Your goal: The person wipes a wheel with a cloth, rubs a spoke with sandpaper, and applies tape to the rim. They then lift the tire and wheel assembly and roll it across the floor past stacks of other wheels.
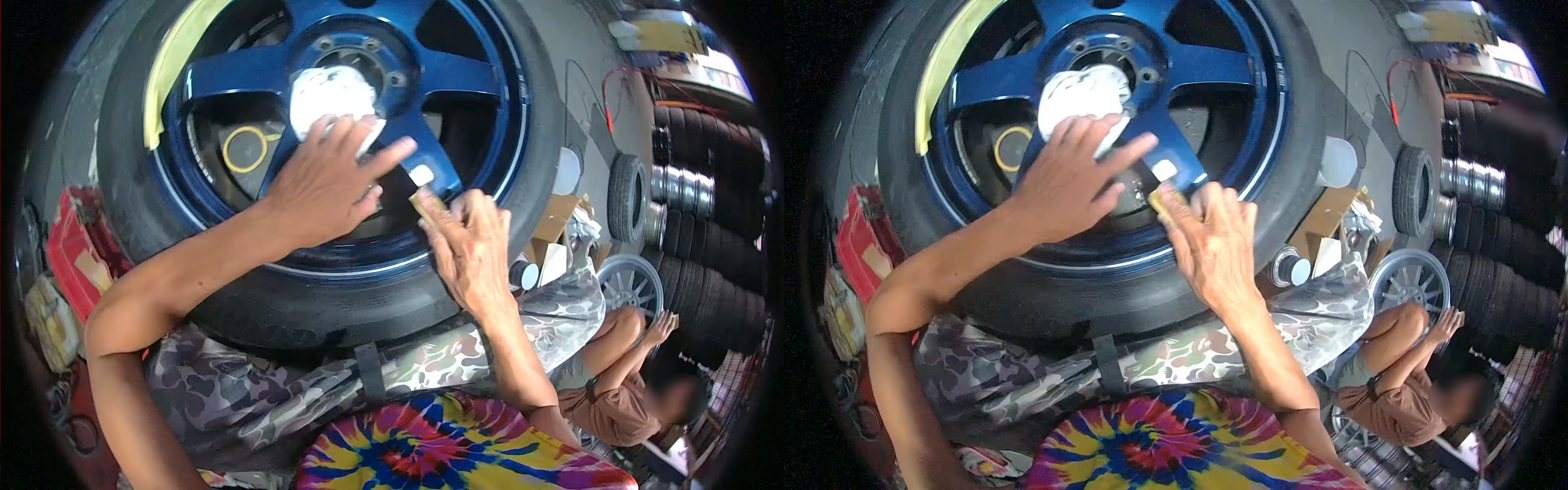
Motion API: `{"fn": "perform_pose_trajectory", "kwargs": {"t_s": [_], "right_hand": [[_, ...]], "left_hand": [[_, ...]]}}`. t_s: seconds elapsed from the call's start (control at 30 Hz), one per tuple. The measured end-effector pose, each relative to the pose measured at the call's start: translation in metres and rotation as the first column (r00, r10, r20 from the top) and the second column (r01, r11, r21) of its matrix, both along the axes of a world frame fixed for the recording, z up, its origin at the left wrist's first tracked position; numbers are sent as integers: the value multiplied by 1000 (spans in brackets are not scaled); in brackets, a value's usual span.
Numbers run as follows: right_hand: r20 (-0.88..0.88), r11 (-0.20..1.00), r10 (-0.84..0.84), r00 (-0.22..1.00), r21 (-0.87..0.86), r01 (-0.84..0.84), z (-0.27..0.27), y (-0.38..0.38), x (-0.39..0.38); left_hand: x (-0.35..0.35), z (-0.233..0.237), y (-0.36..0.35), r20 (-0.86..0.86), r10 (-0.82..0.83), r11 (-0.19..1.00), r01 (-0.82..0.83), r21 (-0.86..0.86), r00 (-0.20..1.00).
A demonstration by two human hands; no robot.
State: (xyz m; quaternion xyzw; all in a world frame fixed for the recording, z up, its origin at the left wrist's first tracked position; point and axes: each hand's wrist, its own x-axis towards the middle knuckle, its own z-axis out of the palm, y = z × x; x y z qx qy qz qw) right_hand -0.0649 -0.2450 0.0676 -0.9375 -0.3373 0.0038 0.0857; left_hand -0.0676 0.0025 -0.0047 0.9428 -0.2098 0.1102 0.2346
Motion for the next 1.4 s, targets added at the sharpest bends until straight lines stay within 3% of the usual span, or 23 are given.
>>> {"fn": "perform_pose_trajectory", "kwargs": {"t_s": [0.1, 0.23, 0.3, 0.37, 0.43, 0.5, 0.53, 0.57, 0.63, 0.67, 0.7, 0.73, 0.77, 0.8, 0.9, 0.93, 0.97, 1.0, 1.1, 1.23, 1.3, 1.4], "right_hand": [[-30, 996, -33, 999, 87, 36, 8, -17, 5], [254, 990, -132, 958, 91, 112, 60, -90, 48], [258, 971, -229, 939, -3, 238, 78, -142, 84], [184, 958, -250, 950, -98, 271, 79, -191, 126], [240, 938, -268, 933, -157, 309, 53, -247, 176], [244, 885, -302, 922, -288, 366, 31, -282, 208], [359, 854, -267, 894, -341, 392, 24, -279, 203], [355, 862, -268, 896, -327, 387, 17, -273, 205], [403, 947, -172, 899, -185, 264, 9, -251, 208], [244, 963, -211, 946, -111, 244, 14, -226, 203], [236, 963, -219, 947, -102, 248, 16, -207, 199], [182, 980, -175, 967, -57, 189, 17, -188, 195], [131, 991, -128, 983, -11, 131, 18, -173, 193], [218, 995, -69, 973, -60, 84, 21, -161, 188], [178, 998, -55, 983, -1, 56, 33, -141, 177], [200, 998, -60, 978, 22, 56, 31, -142, 176], [201, 998, -66, 977, 30, 61, 31, -143, 175], [160, 995, -98, 982, 47, 91, 31, -145, 173], [105, 990, -127, 986, 71, 119, 21, -152, 176], [101, 990, -120, 988, 88, 111, 15, -151, 178], [97, 989, -118, 988, 105, 108, 14, -148, 177], [90, 988, -100, 991, 126, 88, 18, -140, 178]], "left_hand": [[18, 3, 16, -90, 27, 982, -43, -186, 996], [30, -9, 33, 69, 105, 986, -95, -134, 992], [34, -4, 39, -92, 92, 990, -101, -97, 991], [44, -2, 41, -16, 77, 994, -78, -73, 997], [51, 7, 41, -185, 121, 955, -165, -247, 975], [45, 20, 25, -294, 156, 828, -287, -482, 943], [40, 26, 13, -212, 97, 808, -202, -554, 972], [32, 31, -1, -123, 45, 780, -111, -616, 991], [3, 62, -29, -420, -152, 806, -134, -577, 895], [-5, 46, -43, -316, -273, 820, 49, -570, 909], [-10, 27, -54, -209, -398, 809, 235, -539, 893], [-9, 23, -55, -217, -401, 814, 237, -530, 890], [-8, 21, -56, -177, -393, 903, 342, -262, 902], [-5, 19, -57, -134, -400, 913, 408, 30, 906], [3, 22, -43, -220, -368, 917, 392, 74, 903], [7, 19, -33, -236, -328, 942, 337, -5, 915], [14, 14, -20, -376, -208, 976, 168, -137, 903], [20, 8, -5, -259, -139, 988, 151, 28, 956], [32, 6, 30, -243, 64, 993, -37, 112, 968], [23, 3, 14, -253, -8, 1000, 11, 12, 967], [8, -4, -2, -239, -57, 996, 71, 52, 969], [-6, 9, -31, -206, -278, 961, 270, -67, 938]]}}
